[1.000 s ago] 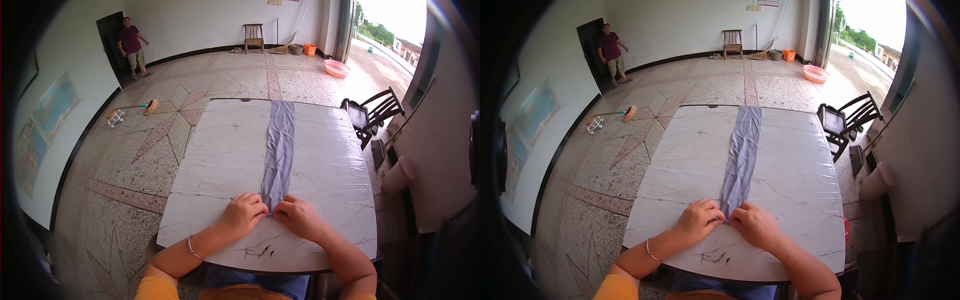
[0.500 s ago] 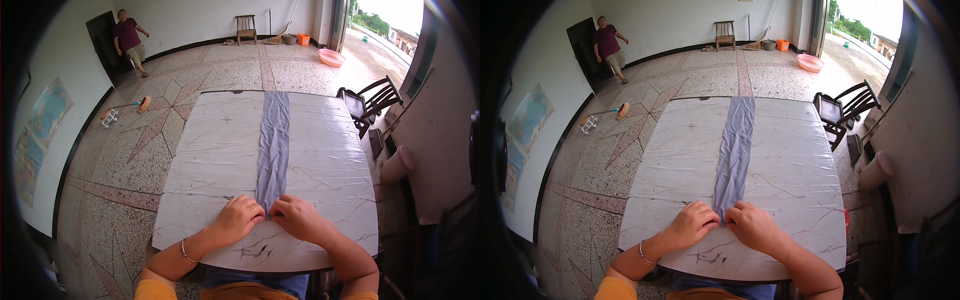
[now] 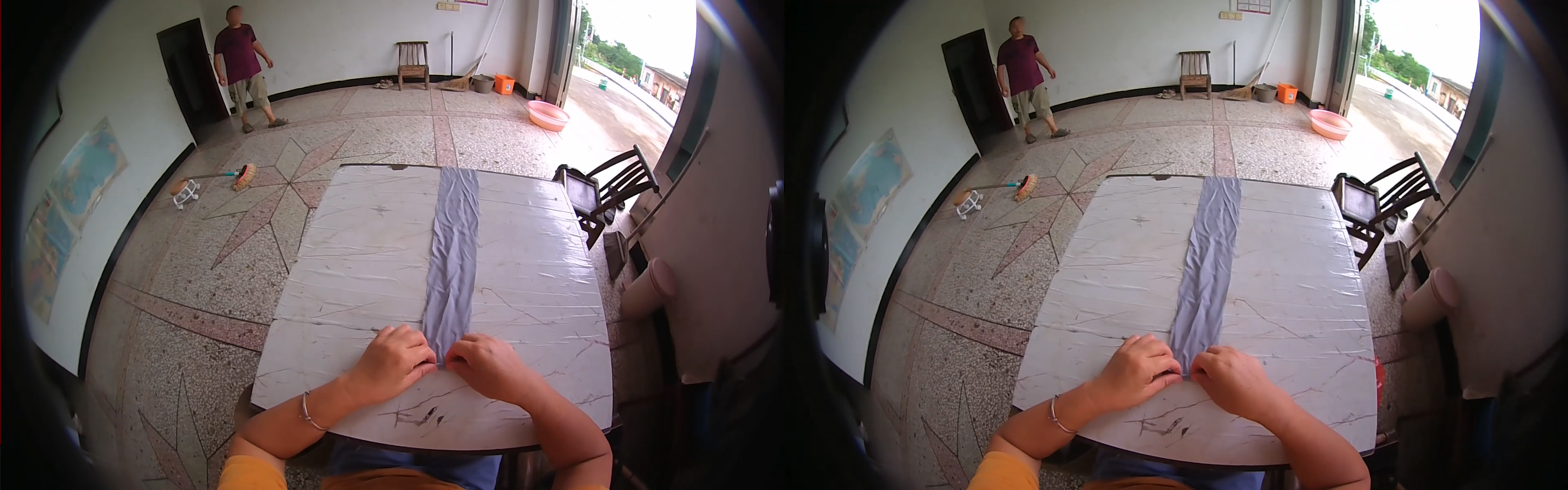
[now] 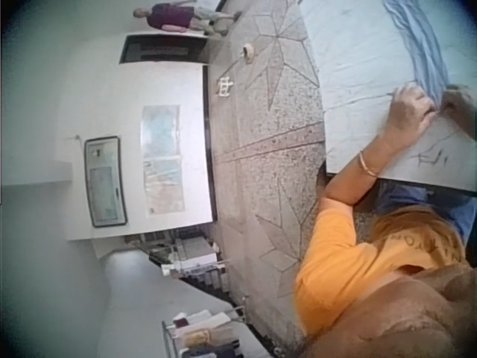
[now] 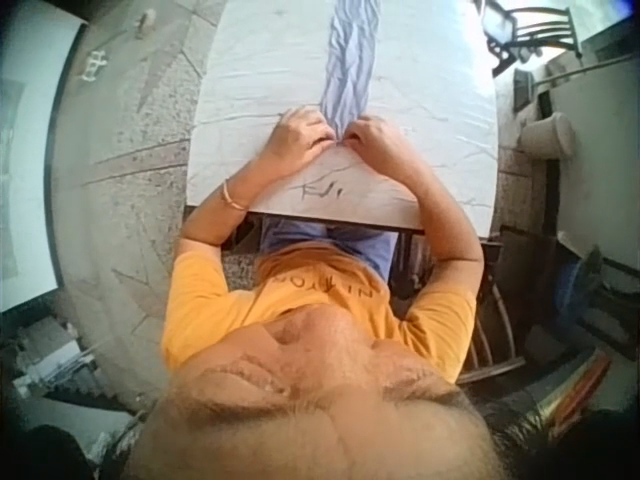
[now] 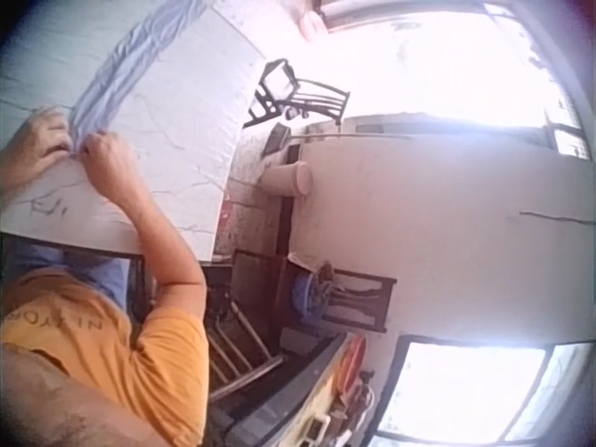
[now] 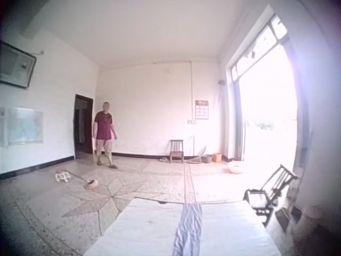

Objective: Folding a long piece of grey cloth on a table

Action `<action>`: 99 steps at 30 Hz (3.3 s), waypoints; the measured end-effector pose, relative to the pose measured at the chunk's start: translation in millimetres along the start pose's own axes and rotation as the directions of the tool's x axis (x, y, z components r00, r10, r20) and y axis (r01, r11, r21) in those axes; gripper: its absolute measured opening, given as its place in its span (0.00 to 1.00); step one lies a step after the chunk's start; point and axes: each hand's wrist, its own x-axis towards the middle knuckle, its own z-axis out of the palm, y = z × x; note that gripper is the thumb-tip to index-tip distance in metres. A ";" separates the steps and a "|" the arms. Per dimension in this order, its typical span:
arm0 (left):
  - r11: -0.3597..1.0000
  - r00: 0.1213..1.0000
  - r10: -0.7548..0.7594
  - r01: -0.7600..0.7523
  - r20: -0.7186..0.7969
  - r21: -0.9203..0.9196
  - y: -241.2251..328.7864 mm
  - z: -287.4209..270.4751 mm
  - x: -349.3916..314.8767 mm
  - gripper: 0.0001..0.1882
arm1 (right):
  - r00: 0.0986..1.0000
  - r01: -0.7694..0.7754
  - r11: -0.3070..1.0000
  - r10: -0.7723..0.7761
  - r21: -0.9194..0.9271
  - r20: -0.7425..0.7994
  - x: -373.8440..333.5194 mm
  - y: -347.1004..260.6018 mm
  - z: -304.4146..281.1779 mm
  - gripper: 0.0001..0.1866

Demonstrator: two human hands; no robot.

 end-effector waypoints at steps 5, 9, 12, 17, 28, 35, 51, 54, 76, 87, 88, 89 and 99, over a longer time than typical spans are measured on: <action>0.999 0.996 -0.049 0.050 0.070 -0.008 -1.3 1.4 -0.2 0.07 | 0.998 0.041 0.999 -0.041 0.014 -0.045 -0.1 -3.1 -4.9 0.04; 0.998 0.998 -0.057 0.058 0.039 -0.029 1.3 1.1 2.2 0.07 | 0.998 0.051 0.998 -0.052 -0.027 -0.046 0.6 2.8 0.1 0.05; 0.999 0.999 -0.032 0.031 -0.033 -0.044 1.7 1.0 3.2 0.07 | 0.999 0.012 1.000 -0.011 0.025 -0.040 1.6 2.5 0.3 0.05; 0.999 0.999 -0.040 0.040 -0.018 -0.019 -3.1 5.9 2.5 0.07 | 0.998 -0.041 0.995 0.045 0.093 -0.044 3.5 0.1 0.4 0.05; 1.000 1.000 0.017 -0.017 -0.010 -0.020 2.2 -1.3 1.2 0.10 | 0.989 0.129 0.990 -0.132 -0.047 -0.059 2.5 5.6 2.4 0.06; 0.997 0.998 -0.056 0.057 0.025 -0.058 -3.6 3.7 5.8 0.06 | 0.998 -0.053 0.982 0.060 0.184 -0.034 6.9 2.3 -7.5 0.06; 0.998 1.000 -0.018 0.019 0.023 -0.059 -1.7 1.1 7.2 0.07 | 0.996 0.007 1.000 -0.009 -0.027 -0.092 -0.9 -5.2 -10.7 0.09; 0.998 0.998 -0.037 0.039 0.042 -0.045 -2.5 2.3 8.2 0.07 | 0.998 0.017 0.999 -0.020 -0.044 -0.066 -0.9 -4.8 -11.1 0.09; 0.997 0.998 -0.069 0.069 -0.002 -0.037 -2.2 -0.6 10.8 0.07 | 0.995 0.060 0.998 -0.063 -0.035 -0.083 0.5 -2.8 -5.9 0.06; 0.995 0.998 -0.027 0.031 0.048 -0.090 -11.4 -2.2 11.1 0.05 | 0.994 0.025 1.000 -0.026 -0.004 -0.103 3.1 -4.4 -7.4 0.05; 0.993 0.998 -0.030 0.037 0.059 -0.114 -11.9 -2.2 11.5 0.05 | 0.995 0.037 0.999 -0.036 0.005 -0.096 3.2 -4.4 -7.4 0.05; 0.990 0.997 -0.033 0.043 0.070 -0.138 -12.3 -2.4 12.1 0.05 | 0.995 0.037 0.999 -0.036 0.008 -0.095 3.9 -2.5 -6.1 0.05; 0.987 0.994 -0.102 0.099 -0.025 -0.128 -7.7 7.4 9.2 0.08 | 0.980 0.050 0.998 -0.054 -0.026 -0.189 5.7 -0.3 -0.3 0.04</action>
